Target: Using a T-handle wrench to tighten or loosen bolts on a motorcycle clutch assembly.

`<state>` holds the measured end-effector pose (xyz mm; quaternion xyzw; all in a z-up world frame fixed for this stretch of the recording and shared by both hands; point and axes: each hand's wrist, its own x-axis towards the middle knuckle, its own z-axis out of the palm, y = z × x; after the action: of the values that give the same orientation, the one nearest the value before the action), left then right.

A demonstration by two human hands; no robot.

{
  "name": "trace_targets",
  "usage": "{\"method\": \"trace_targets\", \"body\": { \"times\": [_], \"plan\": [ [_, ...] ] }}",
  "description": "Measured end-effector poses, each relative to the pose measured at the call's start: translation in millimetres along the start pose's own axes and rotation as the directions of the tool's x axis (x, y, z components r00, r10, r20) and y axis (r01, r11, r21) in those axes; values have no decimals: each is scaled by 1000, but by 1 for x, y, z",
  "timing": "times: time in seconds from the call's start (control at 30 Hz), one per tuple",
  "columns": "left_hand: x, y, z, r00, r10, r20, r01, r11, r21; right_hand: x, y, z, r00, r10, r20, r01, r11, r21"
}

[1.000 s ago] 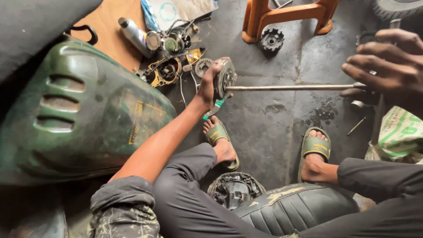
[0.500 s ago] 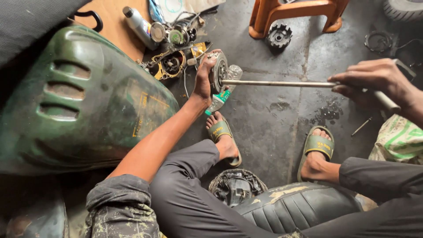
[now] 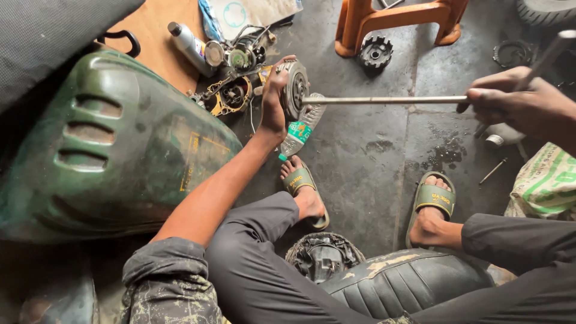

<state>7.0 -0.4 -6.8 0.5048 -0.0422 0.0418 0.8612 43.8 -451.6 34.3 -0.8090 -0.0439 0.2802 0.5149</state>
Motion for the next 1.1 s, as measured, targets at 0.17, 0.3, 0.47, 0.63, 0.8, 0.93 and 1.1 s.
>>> {"method": "trace_targets", "body": {
  "times": [0.17, 0.3, 0.47, 0.63, 0.8, 0.93, 1.1],
  "plan": [
    [1, 7, 9, 981, -167, -94, 160, 984, -79, -24, -23, 1, 965, -262, 26, 256, 912, -320],
    [3, -2, -1, 961, -262, -89, 250, 961, -120, -34, -39, 8, 924, -381, 25, 332, 770, -545],
    [0, -1, -1, 932, -346, -110, 337, 937, -97, -36, -38, 8, 886, -462, -39, 336, 698, -633],
    [0, 0, 0, 927, -364, -94, 360, 931, -59, -39, -38, 8, 875, -483, -21, 361, 682, -636],
    [-2, 5, 4, 915, -384, -124, 382, 923, -45, -39, -35, 13, 828, -559, -34, 414, 652, -636],
    [-2, 4, 3, 891, -431, -143, 430, 902, -42, -51, -40, 26, 744, -668, -28, 523, 607, -598],
    [-3, 0, -2, 888, -439, -139, 436, 898, -51, -50, -64, 17, 490, -792, 364, 656, 59, -753]
  ]
}}
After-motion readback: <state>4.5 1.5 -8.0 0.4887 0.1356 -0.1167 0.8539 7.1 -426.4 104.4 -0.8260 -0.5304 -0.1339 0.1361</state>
